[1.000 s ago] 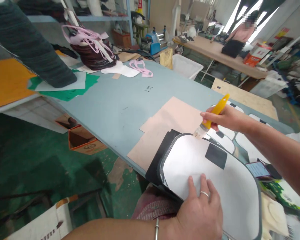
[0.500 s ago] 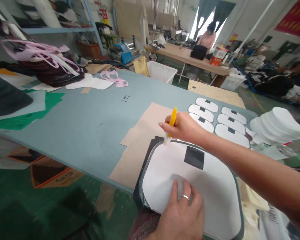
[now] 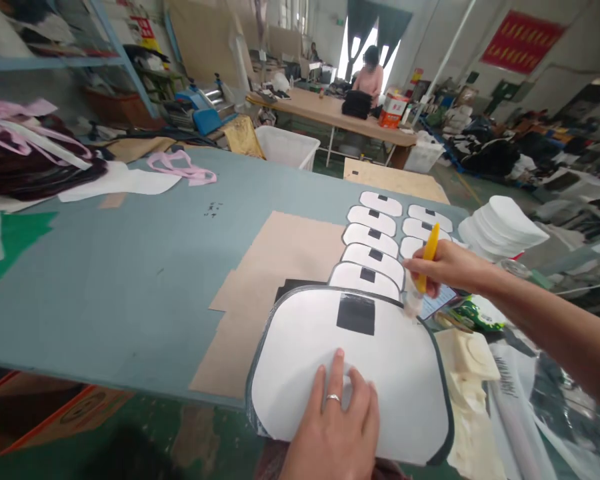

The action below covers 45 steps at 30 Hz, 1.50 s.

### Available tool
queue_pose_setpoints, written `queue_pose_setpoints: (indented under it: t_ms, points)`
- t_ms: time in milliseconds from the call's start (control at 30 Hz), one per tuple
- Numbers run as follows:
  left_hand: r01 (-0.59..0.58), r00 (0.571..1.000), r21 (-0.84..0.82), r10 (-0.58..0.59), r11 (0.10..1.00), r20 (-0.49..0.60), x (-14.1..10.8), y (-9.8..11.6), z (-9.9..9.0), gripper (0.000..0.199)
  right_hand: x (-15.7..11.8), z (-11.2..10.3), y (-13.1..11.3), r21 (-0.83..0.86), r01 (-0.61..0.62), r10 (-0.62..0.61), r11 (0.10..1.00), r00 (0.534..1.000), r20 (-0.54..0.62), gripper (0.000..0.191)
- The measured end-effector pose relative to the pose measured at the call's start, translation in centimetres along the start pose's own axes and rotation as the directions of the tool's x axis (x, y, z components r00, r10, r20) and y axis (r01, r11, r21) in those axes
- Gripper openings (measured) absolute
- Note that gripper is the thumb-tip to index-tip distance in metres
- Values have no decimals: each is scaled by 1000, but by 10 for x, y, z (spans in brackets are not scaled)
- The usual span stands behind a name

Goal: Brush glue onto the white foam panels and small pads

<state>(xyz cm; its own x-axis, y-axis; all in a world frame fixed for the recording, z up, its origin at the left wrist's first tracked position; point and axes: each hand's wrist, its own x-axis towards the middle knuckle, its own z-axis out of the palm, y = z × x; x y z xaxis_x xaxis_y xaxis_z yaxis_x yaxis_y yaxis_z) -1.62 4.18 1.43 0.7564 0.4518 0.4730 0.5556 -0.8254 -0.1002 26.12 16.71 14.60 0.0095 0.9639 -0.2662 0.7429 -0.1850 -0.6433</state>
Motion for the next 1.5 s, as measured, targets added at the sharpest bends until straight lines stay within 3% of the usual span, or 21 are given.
queue_pose_setpoints:
  t_ms: [100, 167, 233, 367, 433, 533, 600, 667, 733, 800, 867, 967, 1033, 1100, 1167, 1300, 1433, 1500]
  points:
    - [9, 998, -6, -9, 1000, 66, -3, 4, 3, 45, -2, 23, -18, 125, 175, -163, 977, 982, -97, 45]
    - [47, 993, -13, -45, 999, 105, -5, 7, 4, 55, -5, 32, -15, 199, 217, -196, 956, 973, -118, 46]
    - [79, 989, -18, -76, 997, 128, -6, 10, 5, 61, -14, 28, 7, 238, 156, -128, 959, 983, -128, 51]
    - [92, 985, -43, -85, 995, 152, -3, 11, 3, 65, -41, 1, 62, 277, -100, 139, 956, 982, -125, 62]
    - [93, 983, -51, -84, 994, 164, -1, 11, -1, 67, -52, -2, 75, 299, -62, 134, 952, 965, -226, 62]
    - [97, 980, -60, -85, 994, 179, 2, 10, -5, 68, -72, 13, 83, 298, 103, 32, 949, 909, -416, 59]
    - [99, 979, -67, -85, 993, 184, 3, 9, -6, 67, -97, 30, 90, 311, 76, 79, 947, 887, -455, 60]
    - [93, 980, -72, -79, 993, 185, 3, 7, -6, 66, -129, 45, 100, 363, -38, 198, 931, 888, -415, 63]
    - [65, 983, -75, -51, 995, 176, 2, 5, -4, 66, -154, 53, 105, 402, -154, 281, 903, 918, -279, 64]
    - [33, 985, -66, -22, 997, 170, 2, 4, -3, 67, -158, 52, 104, 399, -183, 271, 899, 946, -176, 63]
    - [8, 983, -42, 0, 999, 185, 3, 3, -4, 66, -139, 45, 97, 426, -99, 232, 899, 934, -272, 61]
    - [-1, 974, -4, 2, 1000, 225, 6, 4, -7, 59, -101, 36, 88, 482, 107, 203, 869, 813, -546, 57]
    - [9, 974, -1, -8, 1000, 226, 8, 6, -10, 55, -97, 42, 89, 496, 168, 207, 852, 761, -615, 56]
    - [20, 972, -16, -16, 1000, 234, 10, 7, -11, 53, -120, 63, 93, 518, 142, 255, 844, 742, -620, 55]
    - [30, 970, -32, -21, 999, 241, 11, 8, -13, 53, -163, 97, 95, 547, 59, 351, 835, 708, -613, 55]
    - [29, 960, -43, -15, 999, 279, 15, 7, -17, 50, -245, 175, 85, 574, -49, 494, 817, 572, -654, 48]
    - [16, 953, -46, -2, 999, 302, 18, 8, -20, 48, -270, 220, 69, 659, -23, 581, 752, 495, -646, 44]
    - [9, 955, -44, 5, 999, 298, 19, 9, -21, 47, -270, 226, 66, 657, 39, 587, 753, 412, -697, 42]
